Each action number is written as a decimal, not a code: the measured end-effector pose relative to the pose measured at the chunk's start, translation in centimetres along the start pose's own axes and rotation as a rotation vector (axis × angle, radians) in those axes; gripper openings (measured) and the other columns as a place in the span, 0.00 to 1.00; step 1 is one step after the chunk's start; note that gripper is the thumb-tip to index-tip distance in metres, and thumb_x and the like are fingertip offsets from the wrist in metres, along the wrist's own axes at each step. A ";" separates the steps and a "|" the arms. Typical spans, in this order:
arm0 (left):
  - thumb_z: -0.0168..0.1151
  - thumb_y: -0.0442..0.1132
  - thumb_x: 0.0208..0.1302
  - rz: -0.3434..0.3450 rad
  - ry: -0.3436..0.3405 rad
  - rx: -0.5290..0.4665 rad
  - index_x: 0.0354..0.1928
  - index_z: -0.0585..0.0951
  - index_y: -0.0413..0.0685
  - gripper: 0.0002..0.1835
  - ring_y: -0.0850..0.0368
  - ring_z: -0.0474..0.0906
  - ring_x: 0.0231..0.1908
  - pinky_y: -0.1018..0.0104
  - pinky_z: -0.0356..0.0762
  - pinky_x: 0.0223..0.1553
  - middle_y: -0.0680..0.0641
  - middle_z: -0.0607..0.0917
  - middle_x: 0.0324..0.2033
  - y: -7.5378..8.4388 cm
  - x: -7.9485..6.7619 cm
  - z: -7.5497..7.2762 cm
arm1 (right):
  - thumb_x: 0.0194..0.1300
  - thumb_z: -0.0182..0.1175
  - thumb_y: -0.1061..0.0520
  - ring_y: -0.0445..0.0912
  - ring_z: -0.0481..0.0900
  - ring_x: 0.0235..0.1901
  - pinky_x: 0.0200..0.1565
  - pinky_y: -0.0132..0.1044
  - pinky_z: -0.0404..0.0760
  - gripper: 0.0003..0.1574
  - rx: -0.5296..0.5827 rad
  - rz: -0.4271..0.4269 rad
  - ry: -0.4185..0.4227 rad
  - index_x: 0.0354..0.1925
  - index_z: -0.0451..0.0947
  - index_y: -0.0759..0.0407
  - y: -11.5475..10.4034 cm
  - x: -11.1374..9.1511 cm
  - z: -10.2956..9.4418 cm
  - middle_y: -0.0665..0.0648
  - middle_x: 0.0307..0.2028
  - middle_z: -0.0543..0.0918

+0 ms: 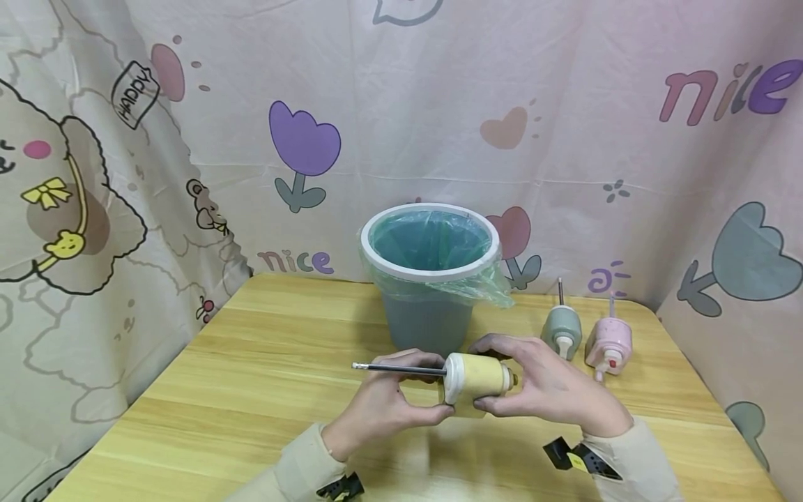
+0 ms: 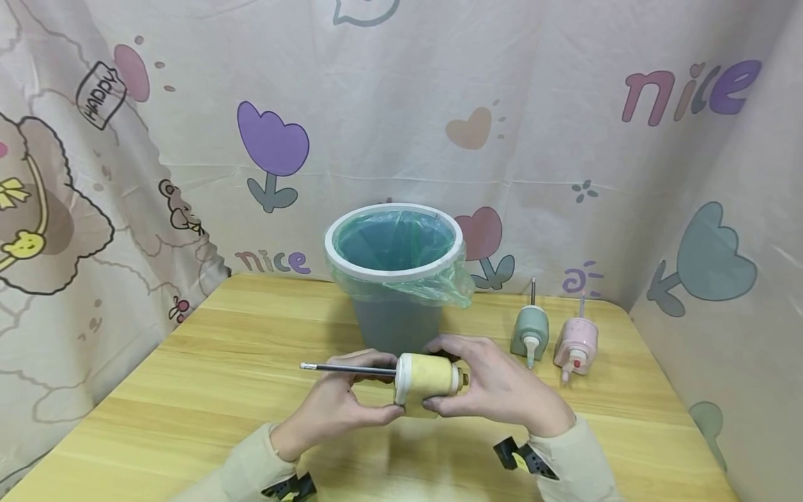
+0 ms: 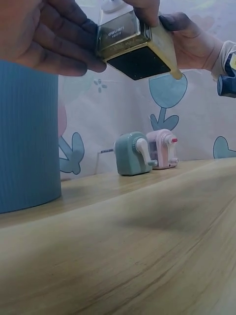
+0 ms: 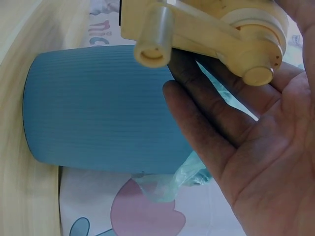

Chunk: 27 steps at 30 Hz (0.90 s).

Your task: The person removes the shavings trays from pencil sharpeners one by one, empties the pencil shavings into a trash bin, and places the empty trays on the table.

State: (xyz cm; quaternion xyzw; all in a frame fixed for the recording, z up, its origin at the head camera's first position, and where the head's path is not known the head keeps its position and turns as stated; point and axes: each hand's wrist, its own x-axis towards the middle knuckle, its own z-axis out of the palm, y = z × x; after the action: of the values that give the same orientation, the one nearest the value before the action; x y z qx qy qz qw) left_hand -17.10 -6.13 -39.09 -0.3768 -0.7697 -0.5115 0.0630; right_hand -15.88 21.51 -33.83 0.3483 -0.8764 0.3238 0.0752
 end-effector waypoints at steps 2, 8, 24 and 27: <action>0.84 0.41 0.56 -0.016 -0.006 -0.007 0.57 0.86 0.53 0.26 0.55 0.90 0.50 0.64 0.90 0.56 0.55 0.90 0.50 -0.1 0.0 0.1 | 0.53 0.83 0.49 0.33 0.81 0.36 0.37 0.29 0.82 0.33 -0.001 0.001 0.000 0.56 0.82 0.39 0.1 0.0 0.0 0.37 0.43 0.86; 0.83 0.40 0.58 -0.033 -0.034 -0.051 0.57 0.86 0.51 0.25 0.54 0.90 0.50 0.65 0.90 0.57 0.53 0.90 0.51 -0.1 0.1 0.3 | 0.53 0.83 0.49 0.34 0.81 0.36 0.37 0.29 0.82 0.32 -0.004 0.019 0.000 0.55 0.82 0.39 0.1 -0.2 -0.1 0.37 0.43 0.86; 0.84 0.37 0.55 0.060 0.006 -0.056 0.55 0.88 0.48 0.24 0.61 0.91 0.46 0.65 0.92 0.52 0.48 0.93 0.48 -0.5 0.1 0.3 | 0.53 0.83 0.49 0.35 0.81 0.34 0.36 0.30 0.82 0.32 0.008 0.015 -0.014 0.55 0.82 0.39 -0.1 -0.1 -0.2 0.37 0.41 0.86; 0.85 0.37 0.54 0.085 0.047 -0.036 0.54 0.89 0.49 0.24 0.58 0.92 0.44 0.65 0.93 0.51 0.49 0.93 0.46 -0.7 0.0 0.4 | 0.52 0.83 0.49 0.35 0.81 0.34 0.36 0.30 0.83 0.32 0.011 0.014 -0.009 0.55 0.82 0.40 0.0 0.1 -0.1 0.38 0.41 0.86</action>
State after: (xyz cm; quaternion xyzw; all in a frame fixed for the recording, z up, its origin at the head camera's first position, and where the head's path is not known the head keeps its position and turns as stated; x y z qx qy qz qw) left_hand -17.44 -5.93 -39.85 -0.3981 -0.7419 -0.5309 0.0959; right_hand -15.94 21.55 -33.68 0.3439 -0.8775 0.3275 0.0671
